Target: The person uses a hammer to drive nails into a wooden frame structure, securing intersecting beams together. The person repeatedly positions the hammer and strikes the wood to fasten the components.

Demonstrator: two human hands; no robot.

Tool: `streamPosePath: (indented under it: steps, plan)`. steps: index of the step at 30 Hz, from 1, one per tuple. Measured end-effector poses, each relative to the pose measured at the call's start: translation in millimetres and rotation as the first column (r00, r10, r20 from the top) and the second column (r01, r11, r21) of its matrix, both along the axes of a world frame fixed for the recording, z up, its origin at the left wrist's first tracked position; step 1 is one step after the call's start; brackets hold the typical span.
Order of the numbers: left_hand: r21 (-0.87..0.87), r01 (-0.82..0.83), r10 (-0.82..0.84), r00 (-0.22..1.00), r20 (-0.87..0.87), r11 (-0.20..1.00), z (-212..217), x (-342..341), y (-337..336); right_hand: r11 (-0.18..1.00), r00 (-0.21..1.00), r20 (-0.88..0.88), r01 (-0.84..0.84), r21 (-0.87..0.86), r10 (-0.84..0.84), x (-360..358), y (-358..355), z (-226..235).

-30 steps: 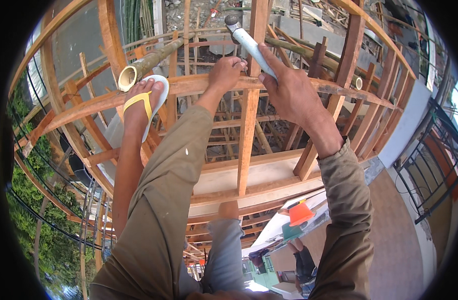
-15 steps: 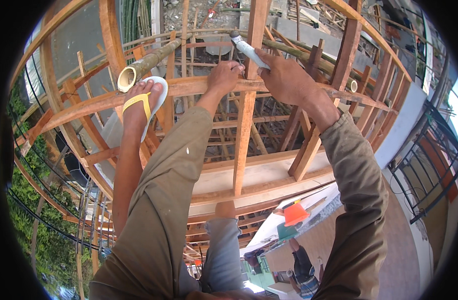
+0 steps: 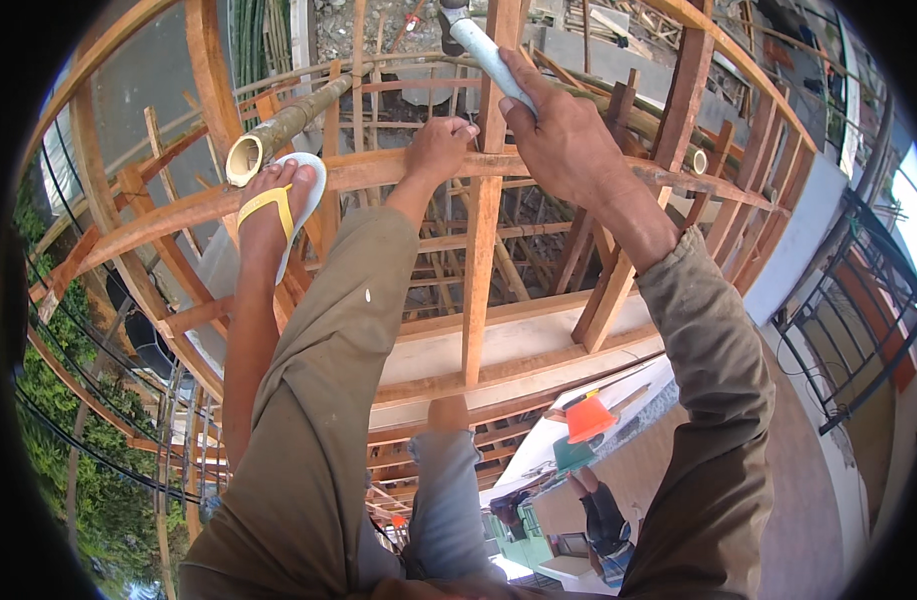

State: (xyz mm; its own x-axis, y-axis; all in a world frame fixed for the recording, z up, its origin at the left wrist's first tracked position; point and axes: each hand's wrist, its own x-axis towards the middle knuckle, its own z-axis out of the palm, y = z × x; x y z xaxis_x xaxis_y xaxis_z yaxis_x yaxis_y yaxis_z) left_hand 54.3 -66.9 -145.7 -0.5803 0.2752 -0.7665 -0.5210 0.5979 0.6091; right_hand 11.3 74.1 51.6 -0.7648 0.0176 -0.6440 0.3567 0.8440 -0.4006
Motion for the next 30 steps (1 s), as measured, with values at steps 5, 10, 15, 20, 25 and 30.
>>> streamPosePath:
  steps: [5,10,15,20,25,30]
  plan:
    - [-0.018,0.033,-0.034,0.999,-0.036,0.999,-6,3,0,0.99,0.964,0.234,-0.137,0.025,0.128,1,1,-2]
    - [-0.013,0.092,-0.092,0.996,-0.012,0.996,-10,1,4,0.998,0.997,0.046,-0.059,0.014,0.058,0,1,-1]
    - [-0.008,0.064,-0.064,0.998,0.011,0.998,-5,-3,3,0.983,0.975,0.146,-0.176,0.048,0.168,-1,2,2]
    - [-0.036,0.097,-0.097,0.995,-0.01,0.995,-4,-1,0,0.997,0.983,0.167,-0.081,0.007,0.079,-5,7,3]
    - [-0.051,0.036,-0.039,0.997,-0.063,0.998,-6,4,3,0.988,0.979,0.145,-0.147,0.04,0.14,-8,9,0]
    - [-0.031,0.046,-0.047,0.999,-0.01,0.998,-2,0,1,0.992,0.982,0.162,-0.107,0.065,0.096,-8,-1,-4]
